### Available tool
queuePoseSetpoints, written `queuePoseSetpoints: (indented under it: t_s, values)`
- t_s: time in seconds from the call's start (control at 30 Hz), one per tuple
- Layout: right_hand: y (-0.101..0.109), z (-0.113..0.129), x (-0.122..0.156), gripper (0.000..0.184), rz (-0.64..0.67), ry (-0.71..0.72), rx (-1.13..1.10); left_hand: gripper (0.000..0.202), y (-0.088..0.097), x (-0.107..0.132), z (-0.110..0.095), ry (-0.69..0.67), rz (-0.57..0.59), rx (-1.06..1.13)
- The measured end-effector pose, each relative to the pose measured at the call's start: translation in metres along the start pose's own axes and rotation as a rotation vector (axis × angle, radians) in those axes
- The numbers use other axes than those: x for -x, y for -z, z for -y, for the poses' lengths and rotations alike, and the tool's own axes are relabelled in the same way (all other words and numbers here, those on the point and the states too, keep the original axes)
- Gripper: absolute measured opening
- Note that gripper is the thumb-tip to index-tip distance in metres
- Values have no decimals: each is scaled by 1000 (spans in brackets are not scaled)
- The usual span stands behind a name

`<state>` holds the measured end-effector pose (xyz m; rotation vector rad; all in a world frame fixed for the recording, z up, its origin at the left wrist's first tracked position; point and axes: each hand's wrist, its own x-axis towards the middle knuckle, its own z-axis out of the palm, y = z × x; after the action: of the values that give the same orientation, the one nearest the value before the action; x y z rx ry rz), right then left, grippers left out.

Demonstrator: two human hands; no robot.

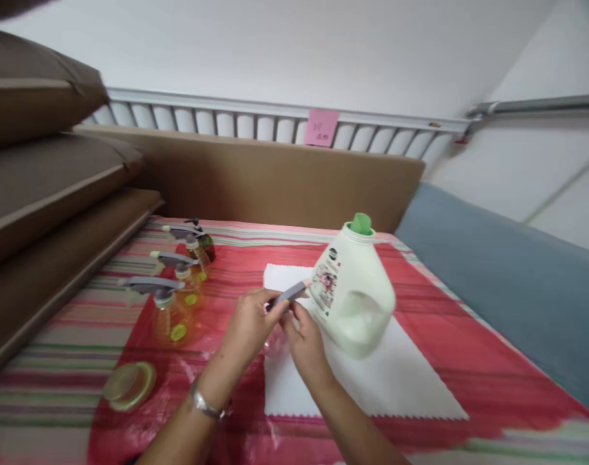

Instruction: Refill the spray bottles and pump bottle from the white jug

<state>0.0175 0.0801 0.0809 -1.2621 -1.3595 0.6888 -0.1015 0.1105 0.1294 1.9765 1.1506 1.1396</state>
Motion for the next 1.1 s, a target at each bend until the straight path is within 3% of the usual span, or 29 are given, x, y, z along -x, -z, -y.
queuePoseSetpoints:
  t_s: [0.13,0.3,0.4,0.5,0.67,0.83,1.0,1.1]
  values:
    - [-1,-3,-2,40,-38,-102,34,16,2,2,-2,15,6,-14]
    - [0,-9,-3,48,98,-164,-16,16,4,1,-4,19,-2,-40]
    - [0,-7,-4,46,55,-186,35,16,4,2,-6,26,-4,-54]
    - [0,-4,-5,43,-8,-181,78,16,4,3,-5,16,1,-64]
    - [1,2,-2,45,88,-190,35,17,5,2,-6,1,6,-86]
    - [-2,3,-4,40,-24,-203,107,16,5,3,-6,8,-1,-73]
    - [-2,1,-1,41,58,-132,7,17,5,3,-5,22,3,-38]
    - [-3,3,-2,36,12,-113,14,17,6,2,-4,28,8,-23]
